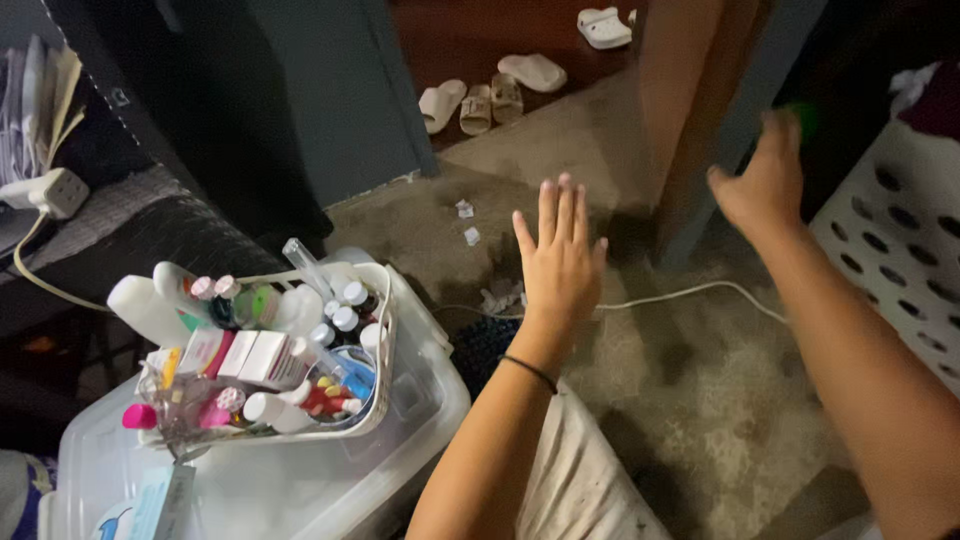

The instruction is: The person organizes a plastic storage box by folding and placing baby clothes into a bag, then arranging toiletries and small boxes on top of the closed box. The person handles a white cloth, several bottles, and small boxes, placing them in a basket and on the box lid.

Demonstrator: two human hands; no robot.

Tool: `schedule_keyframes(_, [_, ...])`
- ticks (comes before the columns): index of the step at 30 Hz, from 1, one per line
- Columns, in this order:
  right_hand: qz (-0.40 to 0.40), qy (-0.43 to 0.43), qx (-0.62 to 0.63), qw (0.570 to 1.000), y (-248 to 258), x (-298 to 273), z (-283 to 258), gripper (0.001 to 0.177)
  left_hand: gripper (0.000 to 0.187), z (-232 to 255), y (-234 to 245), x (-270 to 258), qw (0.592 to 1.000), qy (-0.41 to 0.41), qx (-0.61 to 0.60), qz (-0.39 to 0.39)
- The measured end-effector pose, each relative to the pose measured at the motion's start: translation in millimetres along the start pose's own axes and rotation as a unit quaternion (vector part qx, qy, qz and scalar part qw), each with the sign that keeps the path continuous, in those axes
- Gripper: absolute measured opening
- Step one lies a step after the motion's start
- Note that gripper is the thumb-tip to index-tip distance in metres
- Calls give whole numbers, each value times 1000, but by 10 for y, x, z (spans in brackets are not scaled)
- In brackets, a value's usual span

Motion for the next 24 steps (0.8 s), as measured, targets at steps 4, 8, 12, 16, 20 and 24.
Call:
schedule_keyframes(4, [19,-58,169,984,-111,640,239,114,76,-5,-20,386,1000,12,8,-15])
schedule_keyframes(8, [52,-159,232,958,-414,758,335,117,78,-82,-21,523,999,21,21,-46])
schedule_keyframes(12, [54,-130,217,966,-708,670,57,122,81,-263,-158,545,992,53,54,-102])
schedule_keyframes(16, [-82,-81,222,968,-1183,621,-434,108,77,-468,-234,470,981,89,122,-125])
schedule_keyframes(20, [-263,70,150,950,-1599,410,-1367,80,69,-651,-22,274,983,102,90,-122])
schedule_keyframes(24, [-180,124,402,889,-1685,-519,-2468,52,69,-899,791,-2,988,78,126,33])
Point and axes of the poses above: each hand's wrist, its own x-axis towards the middle knuckle, its own y-axis out of the back of the hand, z = x × y, the point moved 10 cm from there along x, towards the middle knuckle, and after that the axes turned 1 degree about y, right-handed, at the moved point
